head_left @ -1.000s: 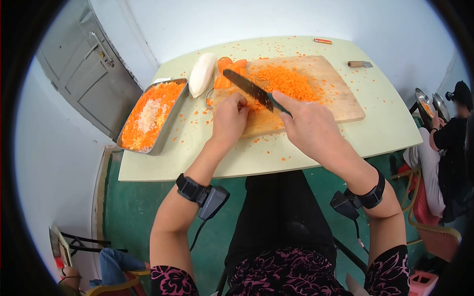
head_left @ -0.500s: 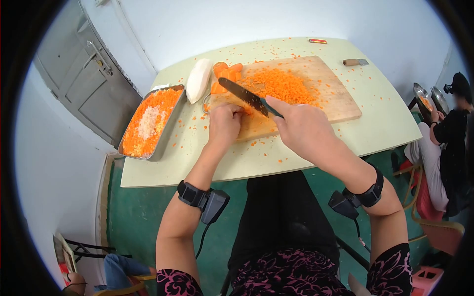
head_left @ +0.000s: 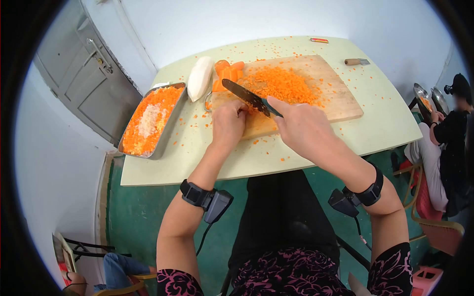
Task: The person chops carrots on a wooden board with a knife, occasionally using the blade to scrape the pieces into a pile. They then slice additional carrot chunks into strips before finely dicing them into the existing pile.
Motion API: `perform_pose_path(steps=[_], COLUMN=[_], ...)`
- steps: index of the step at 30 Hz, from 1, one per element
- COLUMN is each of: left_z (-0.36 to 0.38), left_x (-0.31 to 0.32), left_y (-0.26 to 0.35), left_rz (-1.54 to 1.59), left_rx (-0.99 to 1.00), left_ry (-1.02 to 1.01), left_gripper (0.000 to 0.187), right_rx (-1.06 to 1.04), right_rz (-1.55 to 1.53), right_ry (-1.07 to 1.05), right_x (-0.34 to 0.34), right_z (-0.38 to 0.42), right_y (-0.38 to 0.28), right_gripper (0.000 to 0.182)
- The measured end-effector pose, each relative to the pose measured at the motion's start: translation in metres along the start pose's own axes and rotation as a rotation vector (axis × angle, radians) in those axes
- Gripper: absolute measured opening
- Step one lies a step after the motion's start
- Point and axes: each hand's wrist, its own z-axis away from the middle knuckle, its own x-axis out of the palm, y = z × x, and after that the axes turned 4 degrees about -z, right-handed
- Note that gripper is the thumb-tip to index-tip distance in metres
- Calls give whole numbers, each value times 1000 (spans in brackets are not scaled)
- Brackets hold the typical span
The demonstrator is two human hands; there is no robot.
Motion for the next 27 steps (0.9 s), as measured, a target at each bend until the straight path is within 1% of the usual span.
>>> perform_pose_path(steps=[2,5,8,11,14,17,20,23,27], left_z=[2,3,3,7,5,5,5,5,6], left_x=[0,-3,-2,-4,-6,-2,-1,-4,0], left_y=[0,5,3,5,3,-2,-1,2,-2], left_rz=[17,37,25,236,242,239,142,95,155], left_rx=[-1,-58,-37,-151,-226,-191,-117,-122,-132], left_ry=[11,2,15,69,103,79,43,19,55], left_gripper=[8,9,11,15,16,17,15,13,11], right_rx=[-2,17,27,40,-29,7,20,-15,11], right_rz=[-40,-52,8,-64,5,46,-44,41,-29], right_ry=[48,66,13,61,76,-30,36,14,30], right_x=[-2,-2,0,-6,4,1,-4,9,2], right_z=[-1,0,2,3,4,3,2,4,-1], right_y=[1,2,6,1,3,1,-3,-1,-3], right_gripper=[36,36,35,35,37,38,39,38,37])
